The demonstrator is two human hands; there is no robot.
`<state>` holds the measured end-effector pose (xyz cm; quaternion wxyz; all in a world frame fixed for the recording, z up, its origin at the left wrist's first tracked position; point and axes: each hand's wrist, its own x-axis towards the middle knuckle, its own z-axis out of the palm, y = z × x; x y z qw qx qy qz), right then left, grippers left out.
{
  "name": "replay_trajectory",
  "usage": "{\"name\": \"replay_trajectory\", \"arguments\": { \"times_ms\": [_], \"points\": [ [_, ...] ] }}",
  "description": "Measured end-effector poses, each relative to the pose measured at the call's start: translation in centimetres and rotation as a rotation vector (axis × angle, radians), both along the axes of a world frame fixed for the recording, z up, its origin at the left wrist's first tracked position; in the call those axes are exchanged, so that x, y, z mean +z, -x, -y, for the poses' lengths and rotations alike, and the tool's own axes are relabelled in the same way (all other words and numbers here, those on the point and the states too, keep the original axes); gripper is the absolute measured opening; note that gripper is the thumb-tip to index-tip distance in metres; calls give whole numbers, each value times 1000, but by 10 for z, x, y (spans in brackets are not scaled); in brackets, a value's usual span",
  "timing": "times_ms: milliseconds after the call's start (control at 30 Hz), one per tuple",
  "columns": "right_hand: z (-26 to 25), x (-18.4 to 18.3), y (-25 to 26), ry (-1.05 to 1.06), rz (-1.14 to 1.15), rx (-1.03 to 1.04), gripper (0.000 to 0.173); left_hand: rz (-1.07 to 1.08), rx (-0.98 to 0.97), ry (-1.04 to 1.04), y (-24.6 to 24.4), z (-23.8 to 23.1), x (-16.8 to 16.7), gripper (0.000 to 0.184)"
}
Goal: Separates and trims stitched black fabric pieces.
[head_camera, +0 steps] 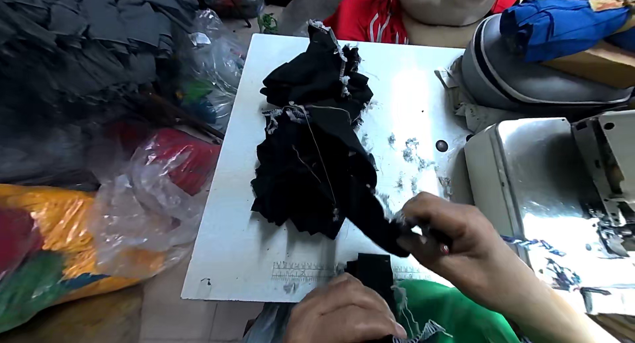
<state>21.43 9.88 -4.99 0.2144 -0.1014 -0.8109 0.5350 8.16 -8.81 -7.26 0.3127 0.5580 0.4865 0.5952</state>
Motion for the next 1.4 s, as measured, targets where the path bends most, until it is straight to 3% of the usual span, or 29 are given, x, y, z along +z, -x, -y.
{"name": "replay_trajectory", "arguments": {
  "times_ms": [133,233,400,567,700,833,967,1100,1167,1200,1333,1400],
  "points": [
    [3,2,-19,145,18,170,15,-58,38,16,1,-4,13,19],
    [8,-1,-27,240,154,71,17,-39,99,105,-5,-11,12,21],
    [16,-7,-34,214,148,81,19,250,205,284,-18,-17,2,17],
    [20,-7,-37,90,108,66,19,408,190,358,-21,-20,0,20],
    [17,-6,-37,108,86,109,22,312,94,363,-13,-17,-4,23],
    [7,-2,-43,148,150,146,25,140,155,314,-10,-16,-11,18],
    [-6,-4,-60,147,259,16,24,127,138,257,-5,-19,-11,20],
    [-12,-6,-77,68,302,-399,27,225,162,269,-6,-25,-14,23],
    [-7,-3,-83,190,294,-508,25,277,175,269,-7,-27,-15,24],
    [-3,1,-88,308,284,-448,26,295,174,260,-6,-27,-16,25],
    [18,7,-89,715,306,55,71,310,189,278,-6,-29,-12,25],
    [25,2,-84,758,340,113,62,310,186,283,-6,-30,-11,25]
  ]
}}
